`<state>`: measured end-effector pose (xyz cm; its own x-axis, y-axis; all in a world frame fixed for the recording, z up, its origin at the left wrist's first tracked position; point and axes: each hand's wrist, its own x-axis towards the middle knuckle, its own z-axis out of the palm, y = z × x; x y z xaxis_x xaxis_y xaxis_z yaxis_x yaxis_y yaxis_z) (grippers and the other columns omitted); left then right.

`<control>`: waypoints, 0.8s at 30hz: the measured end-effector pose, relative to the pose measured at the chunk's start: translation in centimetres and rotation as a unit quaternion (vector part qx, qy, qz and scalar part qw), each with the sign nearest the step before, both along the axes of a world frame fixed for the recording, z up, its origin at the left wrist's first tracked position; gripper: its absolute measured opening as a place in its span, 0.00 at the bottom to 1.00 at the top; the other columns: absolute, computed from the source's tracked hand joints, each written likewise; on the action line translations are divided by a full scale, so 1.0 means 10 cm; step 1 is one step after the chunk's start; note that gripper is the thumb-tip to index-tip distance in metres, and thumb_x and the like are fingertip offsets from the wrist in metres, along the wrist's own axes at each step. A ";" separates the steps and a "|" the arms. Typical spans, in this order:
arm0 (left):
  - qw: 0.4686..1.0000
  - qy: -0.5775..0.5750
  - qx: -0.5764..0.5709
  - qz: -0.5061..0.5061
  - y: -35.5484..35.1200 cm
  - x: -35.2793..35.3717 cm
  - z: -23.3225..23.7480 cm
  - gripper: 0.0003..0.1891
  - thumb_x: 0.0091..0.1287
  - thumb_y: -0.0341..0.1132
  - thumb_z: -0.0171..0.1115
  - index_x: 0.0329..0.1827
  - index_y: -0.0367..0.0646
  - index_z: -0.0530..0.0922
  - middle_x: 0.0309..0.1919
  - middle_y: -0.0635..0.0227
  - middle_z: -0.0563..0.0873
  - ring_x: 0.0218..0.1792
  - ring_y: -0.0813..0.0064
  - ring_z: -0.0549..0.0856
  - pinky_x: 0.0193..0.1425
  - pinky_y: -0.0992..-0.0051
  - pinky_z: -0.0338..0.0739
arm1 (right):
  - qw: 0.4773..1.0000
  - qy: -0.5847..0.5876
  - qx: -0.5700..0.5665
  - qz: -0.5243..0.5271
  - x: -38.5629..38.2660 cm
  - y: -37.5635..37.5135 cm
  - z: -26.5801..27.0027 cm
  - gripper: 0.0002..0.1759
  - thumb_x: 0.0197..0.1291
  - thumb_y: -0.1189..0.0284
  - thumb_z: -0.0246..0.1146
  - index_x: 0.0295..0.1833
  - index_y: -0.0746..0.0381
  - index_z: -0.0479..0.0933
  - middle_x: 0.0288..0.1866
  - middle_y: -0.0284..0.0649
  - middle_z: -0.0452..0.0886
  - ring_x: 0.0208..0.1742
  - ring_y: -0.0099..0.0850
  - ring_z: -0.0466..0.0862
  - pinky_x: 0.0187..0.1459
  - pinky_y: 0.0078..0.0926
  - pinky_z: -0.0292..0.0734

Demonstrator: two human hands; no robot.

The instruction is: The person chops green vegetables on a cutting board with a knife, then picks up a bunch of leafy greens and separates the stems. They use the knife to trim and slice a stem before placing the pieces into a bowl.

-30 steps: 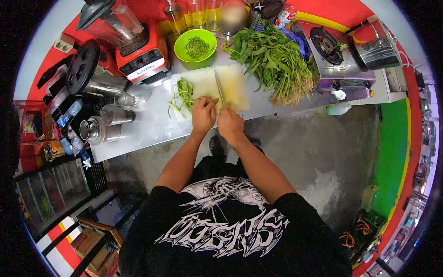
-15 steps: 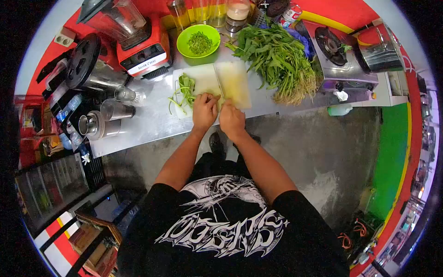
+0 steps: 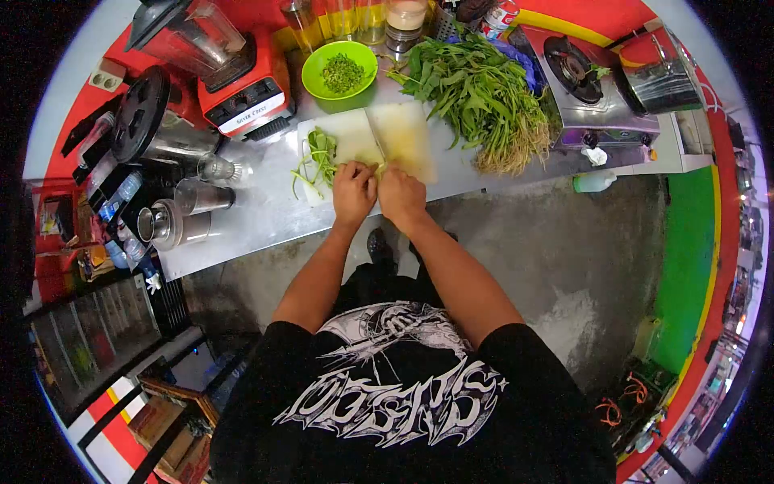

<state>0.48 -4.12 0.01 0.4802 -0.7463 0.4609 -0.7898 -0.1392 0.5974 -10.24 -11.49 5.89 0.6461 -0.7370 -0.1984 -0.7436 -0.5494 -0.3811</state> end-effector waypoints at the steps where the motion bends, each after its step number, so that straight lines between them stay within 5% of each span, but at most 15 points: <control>1: 1.000 0.006 -0.001 -0.002 0.00 0.00 0.00 0.13 0.55 0.26 0.66 0.44 0.42 0.89 0.37 0.64 0.82 0.42 0.58 0.79 0.48 0.60 0.76 | 1.000 0.000 0.011 -0.005 -0.01 0.02 -0.01 0.13 0.68 0.72 0.55 0.51 0.70 0.73 0.40 0.60 0.86 0.43 0.58 0.88 0.47 0.53 0.82; 14: 1.000 0.007 -0.007 -0.004 -0.02 0.00 -0.01 0.12 0.56 0.26 0.67 0.43 0.42 0.89 0.36 0.65 0.81 0.42 0.59 0.79 0.47 0.61 0.74 | 1.000 0.003 -0.015 0.005 -0.06 0.17 0.06 0.12 0.56 0.78 0.64 0.46 0.69 0.76 0.41 0.55 0.87 0.42 0.54 0.88 0.45 0.48 0.84; 17: 1.000 0.005 0.021 -0.006 -0.02 0.00 -0.02 0.13 0.56 0.27 0.67 0.44 0.43 0.89 0.36 0.64 0.81 0.43 0.59 0.79 0.48 0.61 0.73 | 0.998 -0.027 -0.049 0.019 -0.11 0.13 -0.50 0.08 0.55 0.78 0.65 0.41 0.69 0.79 0.42 0.55 0.87 0.44 0.54 0.89 0.45 0.47 0.84; 21: 1.000 0.001 0.013 0.000 -0.02 -0.01 0.03 0.12 0.56 0.28 0.67 0.44 0.43 0.89 0.36 0.63 0.81 0.43 0.58 0.80 0.49 0.60 0.73 | 0.998 0.052 0.024 0.037 0.01 0.01 -0.03 0.12 0.62 0.76 0.59 0.49 0.71 0.72 0.39 0.60 0.87 0.44 0.54 0.89 0.47 0.50 0.84; 24: 1.000 0.015 0.004 -0.005 -0.03 -0.01 0.02 0.12 0.56 0.27 0.67 0.44 0.42 0.89 0.36 0.63 0.81 0.42 0.58 0.80 0.48 0.59 0.74 | 1.000 -0.014 0.003 -0.005 -0.08 0.13 -0.08 0.14 0.59 0.78 0.61 0.50 0.71 0.72 0.38 0.59 0.87 0.42 0.55 0.89 0.45 0.49 0.84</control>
<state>0.34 -4.37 0.17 0.4862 -0.7550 0.4400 -0.7727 -0.1363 0.6200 -11.05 -10.17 5.14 0.6436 -0.7426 -0.1852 -0.7383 -0.5388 -0.4057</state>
